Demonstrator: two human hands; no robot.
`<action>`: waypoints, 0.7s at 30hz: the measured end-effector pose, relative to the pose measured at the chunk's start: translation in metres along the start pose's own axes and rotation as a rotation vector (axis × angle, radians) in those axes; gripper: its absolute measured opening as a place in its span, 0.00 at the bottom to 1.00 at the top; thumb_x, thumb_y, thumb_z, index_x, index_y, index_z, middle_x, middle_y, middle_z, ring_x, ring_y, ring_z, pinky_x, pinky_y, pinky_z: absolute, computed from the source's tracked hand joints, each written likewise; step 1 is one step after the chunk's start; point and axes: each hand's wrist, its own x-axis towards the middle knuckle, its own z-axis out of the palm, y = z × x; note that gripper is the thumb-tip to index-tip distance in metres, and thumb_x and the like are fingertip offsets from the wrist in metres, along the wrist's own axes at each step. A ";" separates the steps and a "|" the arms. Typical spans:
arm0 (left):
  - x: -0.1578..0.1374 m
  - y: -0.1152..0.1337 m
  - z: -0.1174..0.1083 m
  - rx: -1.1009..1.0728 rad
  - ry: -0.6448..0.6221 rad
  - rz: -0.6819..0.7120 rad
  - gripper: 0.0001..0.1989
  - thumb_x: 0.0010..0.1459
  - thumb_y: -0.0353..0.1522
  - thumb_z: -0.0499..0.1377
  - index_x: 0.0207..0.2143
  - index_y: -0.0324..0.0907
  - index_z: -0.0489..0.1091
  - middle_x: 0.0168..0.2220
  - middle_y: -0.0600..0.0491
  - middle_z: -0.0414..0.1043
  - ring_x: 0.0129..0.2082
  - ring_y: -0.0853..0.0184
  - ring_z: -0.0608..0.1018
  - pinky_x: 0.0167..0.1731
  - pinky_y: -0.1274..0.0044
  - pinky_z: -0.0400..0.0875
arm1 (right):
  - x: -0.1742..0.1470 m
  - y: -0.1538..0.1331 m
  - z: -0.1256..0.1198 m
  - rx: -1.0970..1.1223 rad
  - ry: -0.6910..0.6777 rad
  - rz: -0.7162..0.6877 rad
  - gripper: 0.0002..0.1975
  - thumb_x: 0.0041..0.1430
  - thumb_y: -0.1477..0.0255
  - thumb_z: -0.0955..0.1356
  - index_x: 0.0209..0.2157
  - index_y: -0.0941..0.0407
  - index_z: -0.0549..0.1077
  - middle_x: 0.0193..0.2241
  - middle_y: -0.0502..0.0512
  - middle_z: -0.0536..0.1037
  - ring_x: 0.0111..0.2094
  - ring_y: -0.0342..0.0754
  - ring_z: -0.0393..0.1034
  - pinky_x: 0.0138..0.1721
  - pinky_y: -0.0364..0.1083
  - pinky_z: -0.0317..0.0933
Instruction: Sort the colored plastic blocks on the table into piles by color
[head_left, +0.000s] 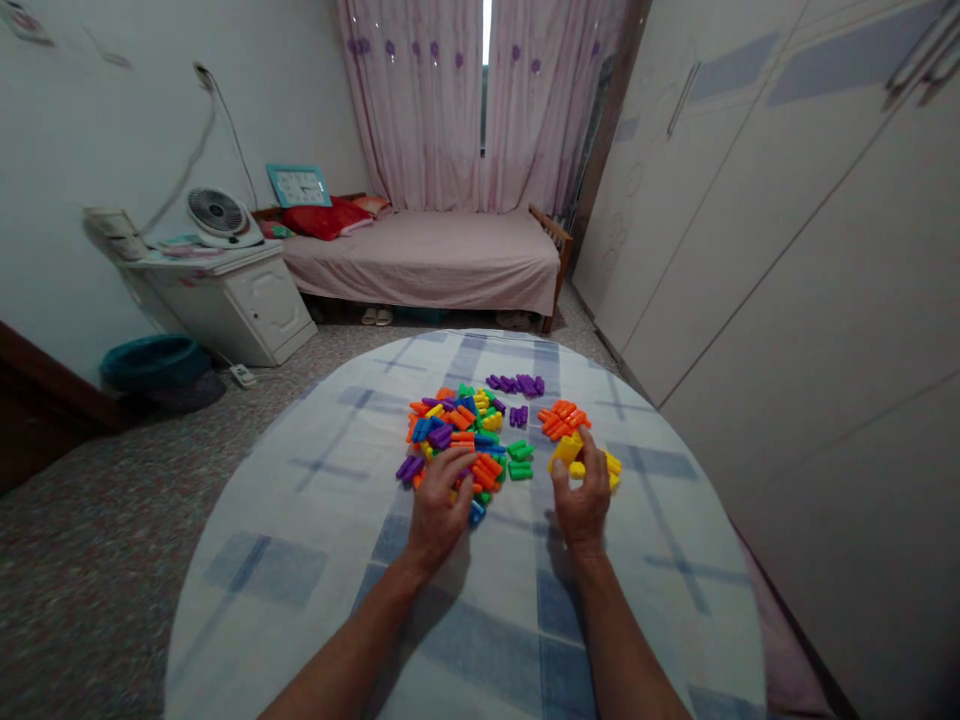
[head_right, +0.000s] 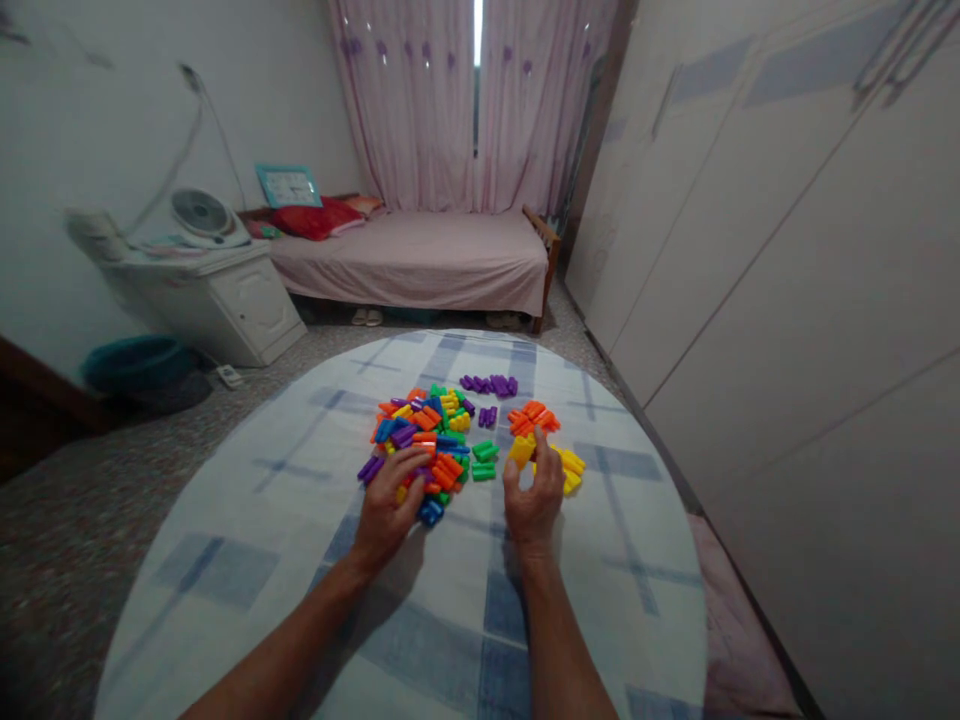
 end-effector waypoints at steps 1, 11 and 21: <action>0.000 -0.008 -0.007 0.022 0.055 -0.014 0.13 0.59 0.28 0.51 0.45 0.43 0.70 0.47 0.48 0.69 0.51 0.64 0.70 0.53 0.67 0.64 | 0.005 0.008 -0.006 -0.081 0.031 0.023 0.26 0.56 0.66 0.62 0.57 0.59 0.62 0.42 0.62 0.71 0.42 0.53 0.65 0.46 0.53 0.59; -0.017 -0.088 -0.031 0.016 0.333 -0.478 0.13 0.55 0.32 0.52 0.42 0.40 0.71 0.43 0.49 0.71 0.45 0.64 0.73 0.48 0.70 0.68 | 0.017 0.070 -0.036 -0.474 0.021 0.428 0.27 0.55 0.64 0.60 0.57 0.56 0.64 0.41 0.63 0.71 0.40 0.57 0.66 0.40 0.53 0.58; -0.015 -0.083 -0.028 0.043 0.274 -0.427 0.13 0.55 0.31 0.51 0.40 0.41 0.71 0.43 0.49 0.70 0.46 0.64 0.72 0.49 0.70 0.68 | 0.012 0.079 -0.026 -0.491 -0.067 0.422 0.23 0.59 0.59 0.58 0.50 0.56 0.70 0.44 0.64 0.72 0.43 0.57 0.64 0.43 0.57 0.56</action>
